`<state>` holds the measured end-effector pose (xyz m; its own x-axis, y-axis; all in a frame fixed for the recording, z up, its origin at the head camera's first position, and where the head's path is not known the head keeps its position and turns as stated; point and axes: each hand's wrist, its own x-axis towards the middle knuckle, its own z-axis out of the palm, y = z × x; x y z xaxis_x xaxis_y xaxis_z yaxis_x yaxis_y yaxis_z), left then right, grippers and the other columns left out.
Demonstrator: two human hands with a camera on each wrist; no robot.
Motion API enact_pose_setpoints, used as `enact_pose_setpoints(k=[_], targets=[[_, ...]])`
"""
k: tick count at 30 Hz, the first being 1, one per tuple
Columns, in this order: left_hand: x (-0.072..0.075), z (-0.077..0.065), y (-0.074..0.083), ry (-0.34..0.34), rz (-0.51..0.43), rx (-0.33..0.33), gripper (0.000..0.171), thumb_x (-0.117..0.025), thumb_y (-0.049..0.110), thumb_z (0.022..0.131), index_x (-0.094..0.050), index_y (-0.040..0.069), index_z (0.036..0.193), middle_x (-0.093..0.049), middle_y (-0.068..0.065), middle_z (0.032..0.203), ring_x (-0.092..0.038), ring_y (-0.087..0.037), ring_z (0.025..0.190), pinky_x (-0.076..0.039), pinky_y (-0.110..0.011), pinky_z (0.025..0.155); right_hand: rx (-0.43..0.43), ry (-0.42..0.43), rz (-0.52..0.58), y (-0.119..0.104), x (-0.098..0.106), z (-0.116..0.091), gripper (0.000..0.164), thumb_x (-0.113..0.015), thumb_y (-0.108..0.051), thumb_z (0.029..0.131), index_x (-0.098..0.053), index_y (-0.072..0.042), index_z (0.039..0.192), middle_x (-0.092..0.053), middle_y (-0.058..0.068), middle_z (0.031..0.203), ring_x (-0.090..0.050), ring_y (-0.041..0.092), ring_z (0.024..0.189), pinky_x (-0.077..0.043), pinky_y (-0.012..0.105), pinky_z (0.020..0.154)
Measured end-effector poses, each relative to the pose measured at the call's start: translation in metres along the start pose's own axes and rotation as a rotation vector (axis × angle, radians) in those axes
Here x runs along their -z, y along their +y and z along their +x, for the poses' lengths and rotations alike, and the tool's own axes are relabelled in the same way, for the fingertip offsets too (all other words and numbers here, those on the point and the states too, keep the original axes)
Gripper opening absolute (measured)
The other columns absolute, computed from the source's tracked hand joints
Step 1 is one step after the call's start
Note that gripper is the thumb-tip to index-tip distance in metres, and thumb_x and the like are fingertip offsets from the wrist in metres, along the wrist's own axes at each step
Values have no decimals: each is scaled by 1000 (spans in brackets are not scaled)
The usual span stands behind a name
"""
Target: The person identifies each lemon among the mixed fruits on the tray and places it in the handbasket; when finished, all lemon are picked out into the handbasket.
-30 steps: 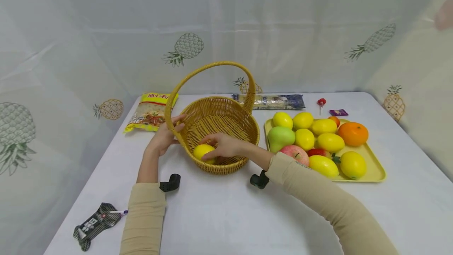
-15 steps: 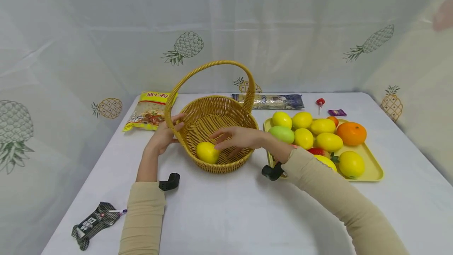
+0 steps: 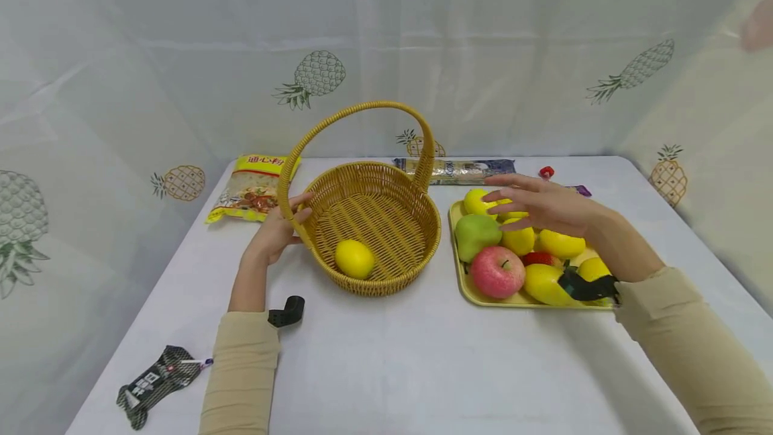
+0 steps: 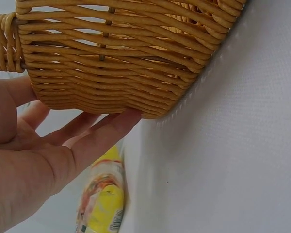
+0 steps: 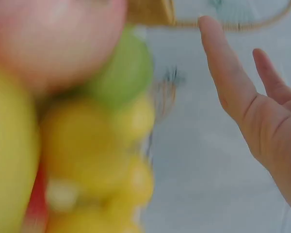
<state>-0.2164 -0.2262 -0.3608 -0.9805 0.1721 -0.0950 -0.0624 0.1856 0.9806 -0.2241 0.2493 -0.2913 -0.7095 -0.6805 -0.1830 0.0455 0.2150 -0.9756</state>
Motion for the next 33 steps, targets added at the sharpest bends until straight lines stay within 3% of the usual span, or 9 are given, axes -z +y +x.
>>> enact_pose_setpoints(k=[4,8,15,19,25,28,33], targets=[[0,-1,1,6,9,-4,50,-43,17,105,-29,9,153,-27,-19,154,-38,-43,131,-43,-57,95,11,5,15,21,28,-43,38,-28,-18,107,-38,-28,143,-50,3,136,-53,21,122,-48,43,95],[-1,0,1,11,6,-4,50,-43,16,105,-30,10,153,-28,-19,154,-38,-43,130,-43,-58,94,25,49,36,46,47,-84,41,-23,-14,107,-39,-30,142,-52,-1,135,-56,15,118,-51,37,91],[-1,2,0,6,-7,-9,50,-43,17,105,-30,10,153,-26,-17,155,-37,-43,132,-42,-59,96,-3,264,49,87,66,-143,40,-23,-11,107,-46,-30,135,-60,-12,124,-62,10,107,-56,34,80],[0,0,0,12,-7,-4,51,-43,17,105,-29,9,153,-25,-17,155,-36,-43,132,-41,-60,97,-103,359,1,102,70,-163,39,-26,-14,108,-49,-39,126,-61,-20,115,-63,5,100,-57,31,75],[2,-2,-1,18,-9,-3,51,-44,16,105,-29,7,152,-25,-18,155,-35,-43,133,-38,-62,98,-197,324,-49,116,67,-167,38,-30,-16,108,-46,-46,124,-56,-27,113,-62,3,98,-56,31,77],[1,-1,-2,20,-10,-4,51,-44,17,105,-29,8,152,-25,-18,155,-35,-43,133,-39,-62,97,-256,332,-94,121,58,-160,33,-36,-19,107,-42,-31,137,-50,-14,124,-60,1,99,-56,34,80],[0,0,-2,16,-16,-7,50,-44,16,105,-30,8,152,-26,-18,155,-35,-44,132,-39,-62,97,-292,340,-172,121,43,-151,45,-45,-20,104,-31,-12,145,-19,29,145,-57,1,99,-55,37,82]])
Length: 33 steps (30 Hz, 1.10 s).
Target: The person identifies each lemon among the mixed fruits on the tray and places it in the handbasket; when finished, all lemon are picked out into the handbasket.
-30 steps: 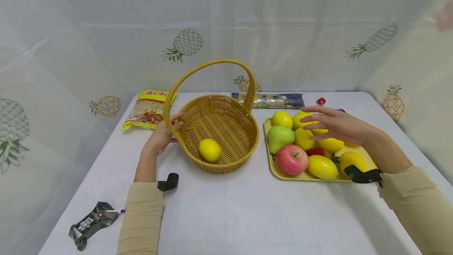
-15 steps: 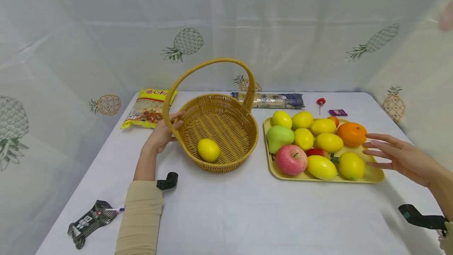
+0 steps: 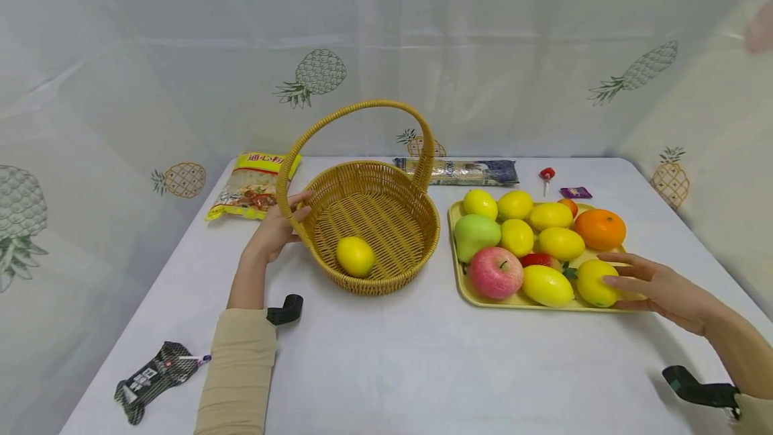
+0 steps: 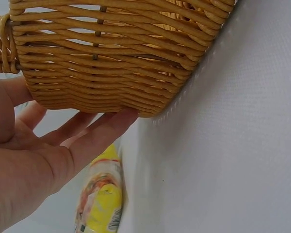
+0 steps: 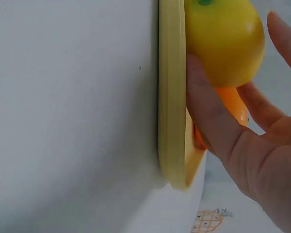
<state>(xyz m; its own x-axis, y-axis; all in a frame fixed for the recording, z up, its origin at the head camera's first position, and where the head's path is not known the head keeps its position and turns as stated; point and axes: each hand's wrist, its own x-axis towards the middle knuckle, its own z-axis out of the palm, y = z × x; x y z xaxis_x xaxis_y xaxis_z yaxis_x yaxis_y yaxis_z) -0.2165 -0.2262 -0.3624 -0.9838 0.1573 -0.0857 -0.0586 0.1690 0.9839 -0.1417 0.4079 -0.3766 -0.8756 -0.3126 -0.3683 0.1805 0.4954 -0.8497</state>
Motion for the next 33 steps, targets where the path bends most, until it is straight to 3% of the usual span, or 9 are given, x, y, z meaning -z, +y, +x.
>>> enact_pose_setpoints(k=[3,6,9,12,14,17,21,25,33], targets=[[0,0,0,3,-1,1,50,-44,15,104,-30,8,152,-26,-18,155,-35,-43,133,-39,-62,97,2,-13,-37,-5,-5,2,52,-48,-21,102,-26,-5,147,-13,36,146,-56,5,101,-55,38,83],[1,-1,-1,4,2,2,50,-43,15,105,-30,7,152,-25,-18,155,-34,-43,133,-39,-63,97,-9,-14,-65,-8,-7,4,57,-50,-22,101,-23,-1,147,-13,39,146,-52,23,113,-55,40,83],[1,1,-1,1,9,-6,50,-43,16,105,-30,8,152,-26,-17,155,-35,-43,133,-40,-62,96,-16,-3,-62,-9,-9,4,57,-51,-21,101,-23,-2,147,-9,40,146,-36,50,123,-55,41,83],[0,3,1,-9,12,-22,50,-43,16,105,-30,7,152,-26,-17,155,-36,-43,132,-42,-60,96,-28,24,-71,-9,-9,0,60,-52,-21,101,-21,-1,148,-8,41,145,-22,59,124,-55,41,83],[-1,4,2,-13,9,-26,50,-42,16,105,-30,7,152,-26,-18,155,-37,-43,132,-42,-60,95,-34,55,-102,-11,-7,-2,64,-52,-22,101,-17,3,148,-9,42,144,-30,55,121,-55,41,82],[-3,5,4,-11,9,-22,50,-42,15,105,-30,7,152,-26,-18,155,-37,-44,132,-42,-61,94,-14,114,-137,-19,-2,-3,63,-53,-23,101,-19,0,149,-12,41,144,-51,26,112,-56,36,81],[-3,5,3,0,13,-8,49,-42,15,105,-30,7,152,-26,-18,155,-37,-43,132,-42,-62,94,105,156,-111,-44,4,3,47,-52,-15,101,-34,-28,143,-30,21,141,-56,-1,93,-55,25,77],[-1,3,0,4,7,-4,49,-42,15,105,-30,8,152,-26,-17,155,-36,-43,132,-41,-63,94,212,106,-101,-83,-4,18,46,-50,-10,101,-38,-33,139,-42,-4,128,-58,5,100,-54,24,79],[-2,2,-3,7,-2,-8,51,-43,18,105,-29,8,152,-26,-16,156,-37,-42,132,-42,-62,94,298,-46,-66,-161,-61,60,59,-60,-17,96,-32,-15,147,-35,14,143,-54,21,113,-52,34,88]])
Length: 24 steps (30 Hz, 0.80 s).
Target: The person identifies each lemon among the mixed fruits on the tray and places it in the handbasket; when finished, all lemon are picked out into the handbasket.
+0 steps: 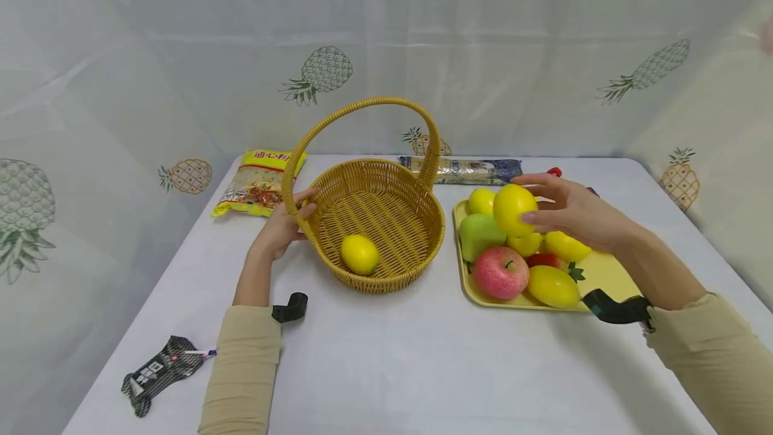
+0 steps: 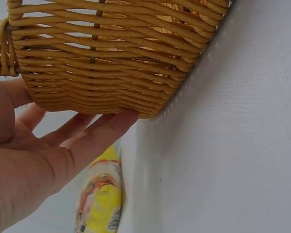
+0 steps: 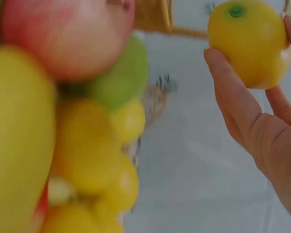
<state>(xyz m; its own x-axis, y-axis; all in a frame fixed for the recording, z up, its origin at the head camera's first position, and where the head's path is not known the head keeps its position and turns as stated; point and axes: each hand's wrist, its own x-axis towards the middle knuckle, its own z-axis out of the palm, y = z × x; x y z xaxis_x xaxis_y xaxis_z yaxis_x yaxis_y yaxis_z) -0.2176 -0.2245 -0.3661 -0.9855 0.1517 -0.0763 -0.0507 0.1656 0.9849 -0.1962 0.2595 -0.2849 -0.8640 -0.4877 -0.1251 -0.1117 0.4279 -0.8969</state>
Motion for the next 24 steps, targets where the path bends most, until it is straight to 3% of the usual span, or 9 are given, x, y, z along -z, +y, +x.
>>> enact_pose_setpoints(k=[10,16,24], targets=[[1,-1,2,-6,-2,7,50,-42,17,105,-28,8,153,-27,-18,154,-37,-43,132,-40,-64,95,86,-149,29,-36,-70,66,63,-73,-24,88,-44,-18,143,-42,8,144,-46,35,126,-46,48,97],[2,-1,0,-5,1,4,51,-42,18,105,-28,9,153,-28,-19,154,-38,-44,130,-41,-63,94,121,-273,35,-44,-104,93,59,-72,-23,89,-46,-18,141,-49,7,137,-51,30,120,-48,42,94],[0,-2,-1,-12,-7,1,51,-43,18,105,-27,9,153,-29,-21,152,-40,-44,129,-42,-63,93,-9,-422,47,-44,-142,119,63,-73,-15,88,-45,-10,143,-45,12,140,-47,27,124,-52,39,89]])
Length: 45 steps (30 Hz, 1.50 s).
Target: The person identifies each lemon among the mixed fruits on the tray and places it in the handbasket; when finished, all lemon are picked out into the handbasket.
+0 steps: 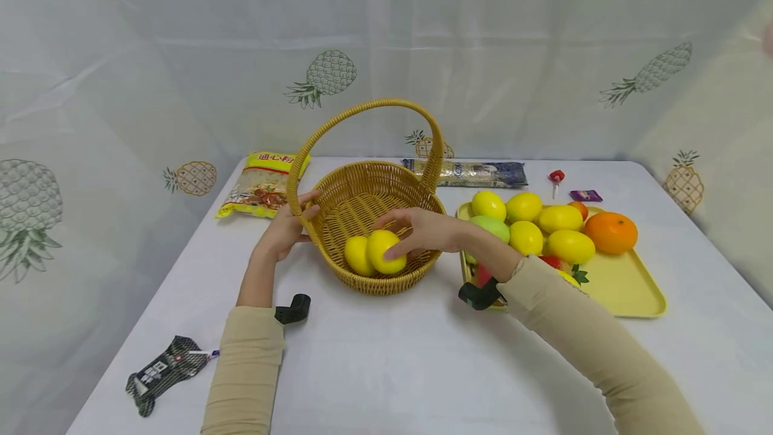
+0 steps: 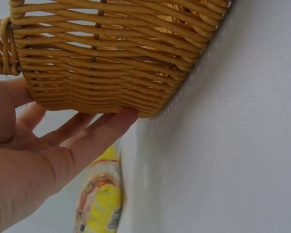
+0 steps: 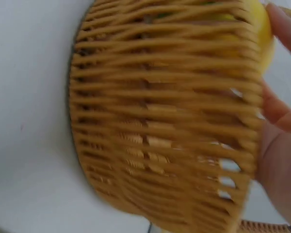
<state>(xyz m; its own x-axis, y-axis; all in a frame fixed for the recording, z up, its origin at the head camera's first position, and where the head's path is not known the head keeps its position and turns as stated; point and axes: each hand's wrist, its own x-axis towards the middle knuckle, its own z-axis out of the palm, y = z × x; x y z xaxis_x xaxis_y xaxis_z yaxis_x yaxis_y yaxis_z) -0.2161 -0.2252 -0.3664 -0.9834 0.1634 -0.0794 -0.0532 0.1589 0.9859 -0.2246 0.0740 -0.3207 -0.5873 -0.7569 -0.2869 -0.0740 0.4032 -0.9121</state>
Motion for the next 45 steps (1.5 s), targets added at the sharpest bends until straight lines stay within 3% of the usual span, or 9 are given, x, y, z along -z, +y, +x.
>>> enact_pose_setpoints(k=[9,16,21,24,27,31,36,40,45], targets=[[-2,1,2,11,11,15,52,-43,19,105,-27,9,153,-26,-20,154,-37,-42,131,-42,-62,95,-6,-53,20,-5,-13,16,58,-74,-11,87,-48,-12,139,-42,14,138,-55,26,113,-53,38,87],[-1,1,0,23,13,28,51,-42,18,105,-29,10,153,-25,-19,155,-34,-41,134,-40,-63,95,-11,-27,-148,6,-20,30,58,-78,-18,84,-52,-15,136,-46,10,138,-43,24,126,-49,30,92],[0,0,-2,18,14,27,51,-42,19,105,-27,9,153,-24,-20,155,-32,-41,135,-40,-63,96,-12,9,-236,9,-28,40,59,-78,-30,84,-53,-19,136,-51,8,135,-47,23,124,-45,33,96],[0,-1,-3,17,11,25,51,-42,19,105,-27,9,153,-23,-20,155,-31,-41,135,-40,-63,96,-21,-6,-209,10,-28,41,56,-74,-31,87,-53,-18,137,-51,8,135,-47,22,123,-47,33,94],[0,-1,-3,11,15,16,52,-42,18,105,-26,7,153,-22,-21,155,-30,-42,136,-39,-63,97,-37,-35,-82,11,-23,38,54,-69,-24,91,-50,-13,140,-49,11,137,-50,24,121,-51,36,90],[0,-1,-3,9,12,10,52,-42,19,105,-26,7,153,-22,-21,155,-31,-42,135,-39,-63,97,-52,-66,102,9,-6,25,54,-61,-16,97,-40,-5,146,-44,18,141,-49,31,123,-51,45,90],[0,1,-3,11,8,12,51,-42,19,105,-27,9,153,-23,-19,155,-31,-40,136,-40,-63,96,-44,-53,239,3,23,-4,50,-55,-14,100,-37,-6,146,-35,22,147,-36,41,133,-45,51,97],[1,1,-3,5,12,-1,51,-42,19,105,-27,8,153,-23,-21,155,-31,-41,135,-40,-63,95,2,-8,248,8,50,-36,51,-52,-16,101,-33,-5,147,-33,22,148,-35,43,132,-44,52,98],[1,1,-1,1,14,-2,52,-42,20,105,-27,8,153,-22,-20,155,-31,-40,135,-40,-63,95,28,85,196,31,79,-86,52,-49,-20,103,-29,-2,147,-33,27,147,-40,43,129,-42,55,98]])
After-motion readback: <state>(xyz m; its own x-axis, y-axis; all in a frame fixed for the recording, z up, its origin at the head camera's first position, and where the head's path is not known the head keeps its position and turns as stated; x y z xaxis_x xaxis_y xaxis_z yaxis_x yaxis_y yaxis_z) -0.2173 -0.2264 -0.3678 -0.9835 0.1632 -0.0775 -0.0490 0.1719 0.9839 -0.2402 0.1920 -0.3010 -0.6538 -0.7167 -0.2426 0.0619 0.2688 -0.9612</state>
